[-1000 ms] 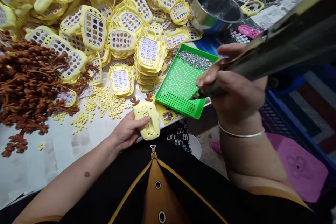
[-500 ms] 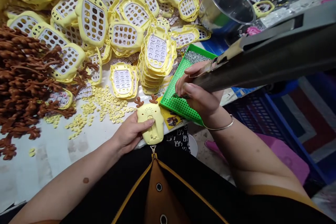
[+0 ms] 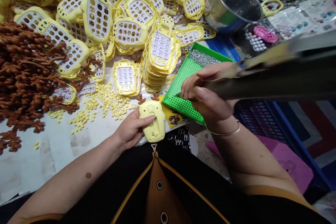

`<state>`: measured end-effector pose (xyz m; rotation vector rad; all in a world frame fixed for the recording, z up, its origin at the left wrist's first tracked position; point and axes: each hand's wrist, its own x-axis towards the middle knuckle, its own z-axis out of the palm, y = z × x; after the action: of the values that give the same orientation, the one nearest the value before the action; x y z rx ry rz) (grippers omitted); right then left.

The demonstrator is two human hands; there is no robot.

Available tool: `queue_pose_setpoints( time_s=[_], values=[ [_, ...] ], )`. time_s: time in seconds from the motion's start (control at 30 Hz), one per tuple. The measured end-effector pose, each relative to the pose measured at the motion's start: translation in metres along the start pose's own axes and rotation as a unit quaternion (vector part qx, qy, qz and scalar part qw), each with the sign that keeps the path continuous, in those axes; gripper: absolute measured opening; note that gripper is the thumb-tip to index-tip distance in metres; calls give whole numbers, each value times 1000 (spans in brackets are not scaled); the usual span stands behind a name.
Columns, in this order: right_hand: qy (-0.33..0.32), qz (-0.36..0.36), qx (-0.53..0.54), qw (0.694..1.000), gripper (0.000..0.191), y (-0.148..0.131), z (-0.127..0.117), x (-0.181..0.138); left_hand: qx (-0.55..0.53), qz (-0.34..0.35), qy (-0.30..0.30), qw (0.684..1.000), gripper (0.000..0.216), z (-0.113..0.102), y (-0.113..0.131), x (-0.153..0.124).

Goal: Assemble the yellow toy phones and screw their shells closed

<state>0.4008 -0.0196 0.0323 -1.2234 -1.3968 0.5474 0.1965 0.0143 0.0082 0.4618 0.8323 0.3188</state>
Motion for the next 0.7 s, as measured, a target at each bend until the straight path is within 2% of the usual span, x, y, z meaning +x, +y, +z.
queue_pose_setpoints(
  time_s=[0.07,0.1,0.17,0.3,0.57,0.7],
  values=[
    [53,-28,116,991,21,-19,3,-2,5,5,5,1000,42,1,-1,-1],
    [57,-33,164,984,19,-28,5,-4,9,8,7,1000,42,2,-2,-2],
    [26,-38,207,977,15,-41,9,-9,16,16,9,1000,42,3,-3,-3],
    [-4,-53,176,983,12,-47,19,-14,26,28,7,999,42,5,-5,-6],
    [-12,-23,111,994,24,-32,29,-12,23,15,-12,1000,45,2,-5,-4],
    [-34,-29,140,989,22,-34,28,-10,9,11,-32,999,40,0,-4,-3]
  ],
)
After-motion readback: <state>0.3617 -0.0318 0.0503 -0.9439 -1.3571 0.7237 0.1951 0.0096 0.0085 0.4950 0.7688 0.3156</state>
